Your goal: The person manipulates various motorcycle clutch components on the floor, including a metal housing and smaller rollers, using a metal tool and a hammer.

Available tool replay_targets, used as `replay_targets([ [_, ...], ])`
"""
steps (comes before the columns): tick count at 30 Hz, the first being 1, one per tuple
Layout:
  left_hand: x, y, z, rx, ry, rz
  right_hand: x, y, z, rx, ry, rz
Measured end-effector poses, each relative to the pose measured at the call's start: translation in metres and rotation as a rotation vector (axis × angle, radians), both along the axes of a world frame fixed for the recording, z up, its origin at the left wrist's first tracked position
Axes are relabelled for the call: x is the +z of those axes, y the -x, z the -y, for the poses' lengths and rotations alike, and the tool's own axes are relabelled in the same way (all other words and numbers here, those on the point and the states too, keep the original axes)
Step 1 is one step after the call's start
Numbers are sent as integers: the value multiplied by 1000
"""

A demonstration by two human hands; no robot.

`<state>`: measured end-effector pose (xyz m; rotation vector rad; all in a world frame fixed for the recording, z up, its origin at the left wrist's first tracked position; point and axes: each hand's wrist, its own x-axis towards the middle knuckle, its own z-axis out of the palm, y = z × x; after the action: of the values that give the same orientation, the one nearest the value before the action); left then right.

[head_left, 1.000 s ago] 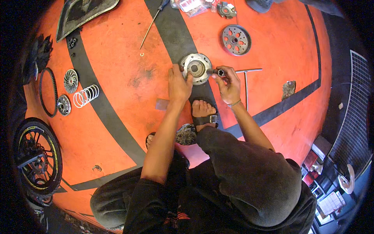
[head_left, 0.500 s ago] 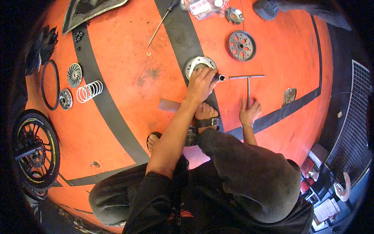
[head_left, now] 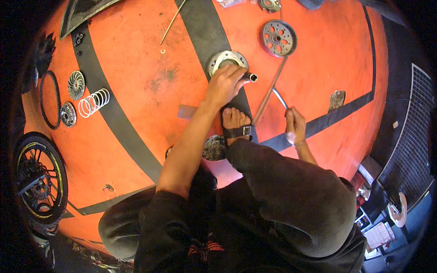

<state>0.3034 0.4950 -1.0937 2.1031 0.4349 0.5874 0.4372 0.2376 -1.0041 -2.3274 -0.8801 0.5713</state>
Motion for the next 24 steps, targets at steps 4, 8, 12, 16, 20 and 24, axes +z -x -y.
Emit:
replay_targets([
  [4, -1, -3, -2, -16, 17, -11, -8, -22, -27, 204, 132, 121],
  [8, -6, 5, -3, 4, -5, -9, -6, -30, -41, 234, 32, 93],
  [12, -9, -3, 0, 13, -70, 78, -17, -30, -25, 247, -95, 214],
  [16, -8, 0, -5, 8, -68, 83, -5, -38, -15, 279, 102, 202],
  [20, -3, 0, -4, 23, -28, 65, -3, -17, -5, 58, 59, 138],
  [24, 0, -4, -1, 0, -31, 9, -14, -22, -14, 228, 180, 226],
])
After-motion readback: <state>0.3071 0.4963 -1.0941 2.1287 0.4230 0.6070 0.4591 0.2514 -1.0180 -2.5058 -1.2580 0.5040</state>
